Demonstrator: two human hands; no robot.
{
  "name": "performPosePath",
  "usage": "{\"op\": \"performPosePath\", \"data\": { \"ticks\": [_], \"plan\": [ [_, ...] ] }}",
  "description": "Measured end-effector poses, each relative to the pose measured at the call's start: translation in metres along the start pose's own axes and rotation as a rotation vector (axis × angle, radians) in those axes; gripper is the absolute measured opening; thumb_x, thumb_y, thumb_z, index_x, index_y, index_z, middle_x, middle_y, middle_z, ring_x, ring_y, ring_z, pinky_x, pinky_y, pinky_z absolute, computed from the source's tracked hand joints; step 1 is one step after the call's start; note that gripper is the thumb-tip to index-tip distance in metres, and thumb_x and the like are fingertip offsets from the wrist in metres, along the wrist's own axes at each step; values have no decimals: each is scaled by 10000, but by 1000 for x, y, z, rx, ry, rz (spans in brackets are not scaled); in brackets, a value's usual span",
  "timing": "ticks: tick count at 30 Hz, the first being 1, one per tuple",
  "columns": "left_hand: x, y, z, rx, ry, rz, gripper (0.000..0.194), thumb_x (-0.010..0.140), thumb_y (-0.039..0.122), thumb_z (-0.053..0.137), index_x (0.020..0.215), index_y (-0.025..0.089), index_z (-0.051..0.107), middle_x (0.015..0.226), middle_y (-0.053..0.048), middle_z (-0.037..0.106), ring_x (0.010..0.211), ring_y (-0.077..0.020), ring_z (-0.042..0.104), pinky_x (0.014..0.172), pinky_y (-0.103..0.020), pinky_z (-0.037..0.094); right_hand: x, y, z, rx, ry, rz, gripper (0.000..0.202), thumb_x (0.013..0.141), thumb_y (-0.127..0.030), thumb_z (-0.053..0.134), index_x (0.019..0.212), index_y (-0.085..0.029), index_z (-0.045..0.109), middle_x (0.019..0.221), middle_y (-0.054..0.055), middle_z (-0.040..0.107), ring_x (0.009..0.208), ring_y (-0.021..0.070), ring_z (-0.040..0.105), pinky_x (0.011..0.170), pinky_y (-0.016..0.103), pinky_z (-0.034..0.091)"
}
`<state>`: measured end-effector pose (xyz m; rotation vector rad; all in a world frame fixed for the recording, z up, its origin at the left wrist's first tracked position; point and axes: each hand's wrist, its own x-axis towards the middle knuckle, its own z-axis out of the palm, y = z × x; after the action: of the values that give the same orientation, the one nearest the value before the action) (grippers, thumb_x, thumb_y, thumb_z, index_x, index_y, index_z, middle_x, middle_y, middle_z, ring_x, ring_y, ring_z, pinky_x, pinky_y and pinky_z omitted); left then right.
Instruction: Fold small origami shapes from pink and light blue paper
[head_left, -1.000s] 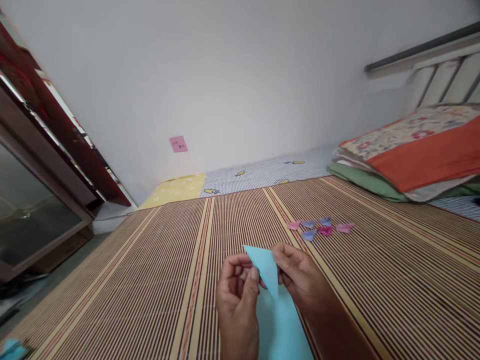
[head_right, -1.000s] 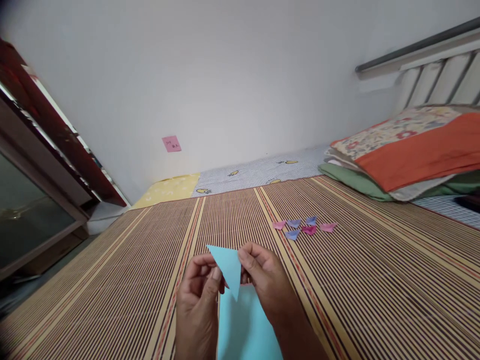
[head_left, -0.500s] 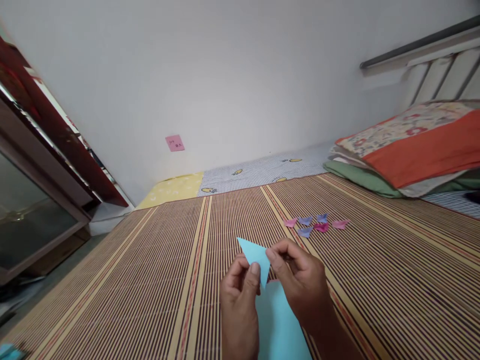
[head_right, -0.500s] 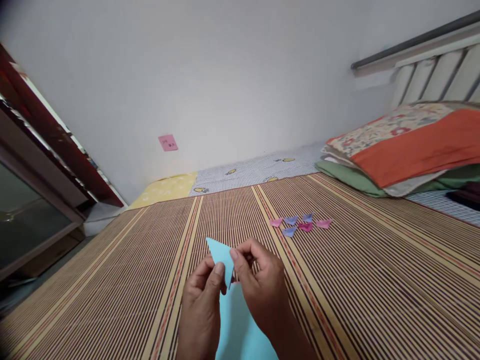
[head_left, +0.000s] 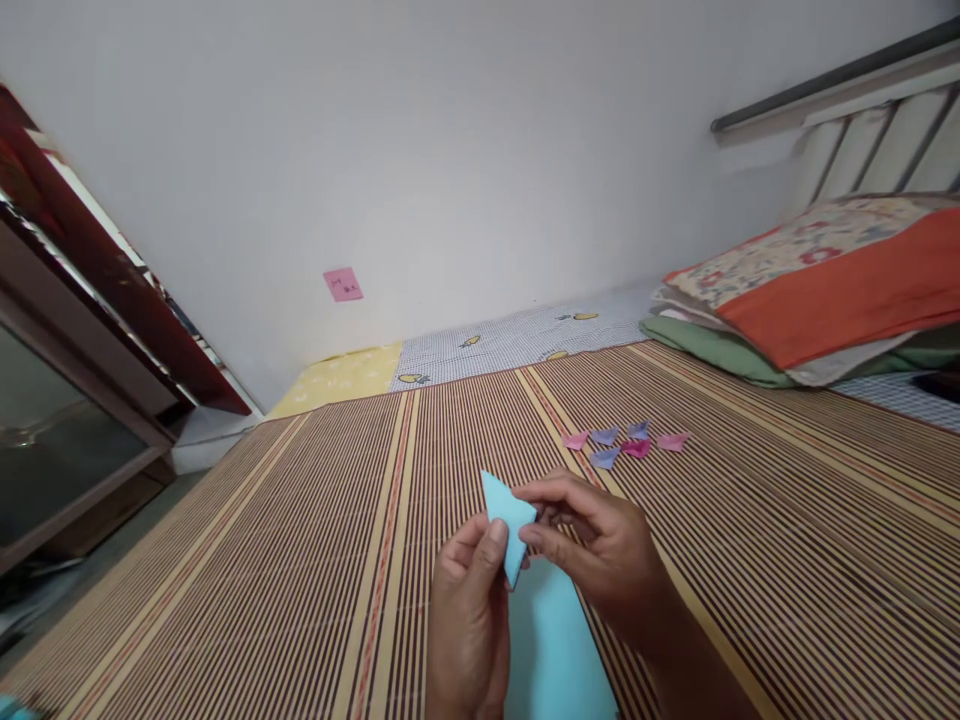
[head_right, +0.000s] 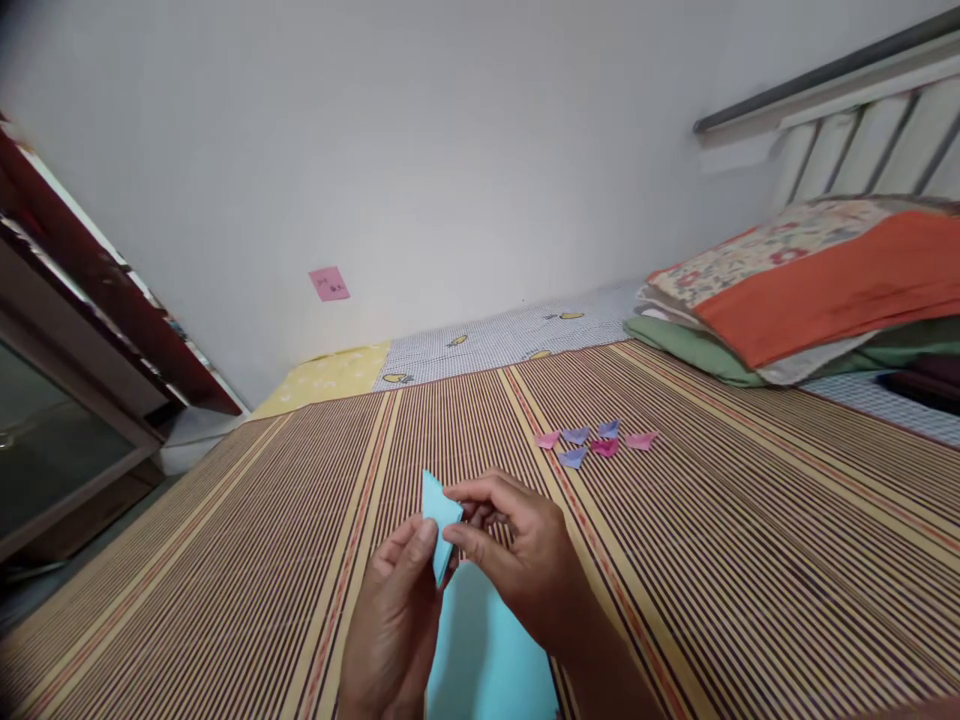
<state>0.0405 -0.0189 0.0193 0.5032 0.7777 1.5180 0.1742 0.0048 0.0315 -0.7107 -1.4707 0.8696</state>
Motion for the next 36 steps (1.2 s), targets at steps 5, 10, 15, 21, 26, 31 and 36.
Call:
{"op": "performPosePath", "data": {
  "ticks": [5,10,15,21,26,31,36],
  "plan": [
    [0,-1,-1,89,-89,45,217,757,305,845,880,152,755,724,-39,705,642,-152,647,635,-255,513,-2,2,1,27,-16,50,133,896,-214,704,1025,-240,724,894,17,634,758,155,629,615,253,615],
    [-2,1,2,256,-85,123,243,718,291,868,894,173,748,845,-55,730,811,-206,686,768,-313,547,-3,4,-1,-12,44,78,60,899,-208,686,951,-216,716,849,13,663,761,151,650,670,259,583],
    [-2,3,5,464,-10,408,173,744,310,846,729,182,731,927,-62,691,917,-226,660,824,-304,517,-1,7,0,46,69,113,76,902,-258,698,944,-197,712,830,21,676,746,160,663,661,276,567],
    [-6,5,5,550,6,432,214,775,354,821,697,187,713,881,-64,679,835,-217,633,772,-303,508,2,4,1,40,71,86,57,910,-240,684,939,-201,713,824,14,656,702,143,629,630,264,544],
    [-1,2,-5,320,-58,149,251,793,393,811,752,169,705,654,-1,608,613,-139,562,626,-245,457,4,0,-6,-14,-75,-23,284,839,-178,758,1106,-270,732,1073,32,644,922,173,634,779,286,537],
    [1,6,-5,204,-174,57,208,780,342,824,841,158,749,721,-32,686,657,-153,613,680,-268,474,2,5,-7,41,-143,-16,288,856,-222,774,1135,-278,730,1058,35,644,937,186,639,798,305,525],
    [1,11,-5,206,-281,-10,314,706,245,869,996,161,781,887,-80,757,799,-201,661,782,-311,495,1,5,-7,59,-93,10,259,821,-252,819,1066,-228,740,966,36,661,851,179,644,740,296,533]
  ]
}}
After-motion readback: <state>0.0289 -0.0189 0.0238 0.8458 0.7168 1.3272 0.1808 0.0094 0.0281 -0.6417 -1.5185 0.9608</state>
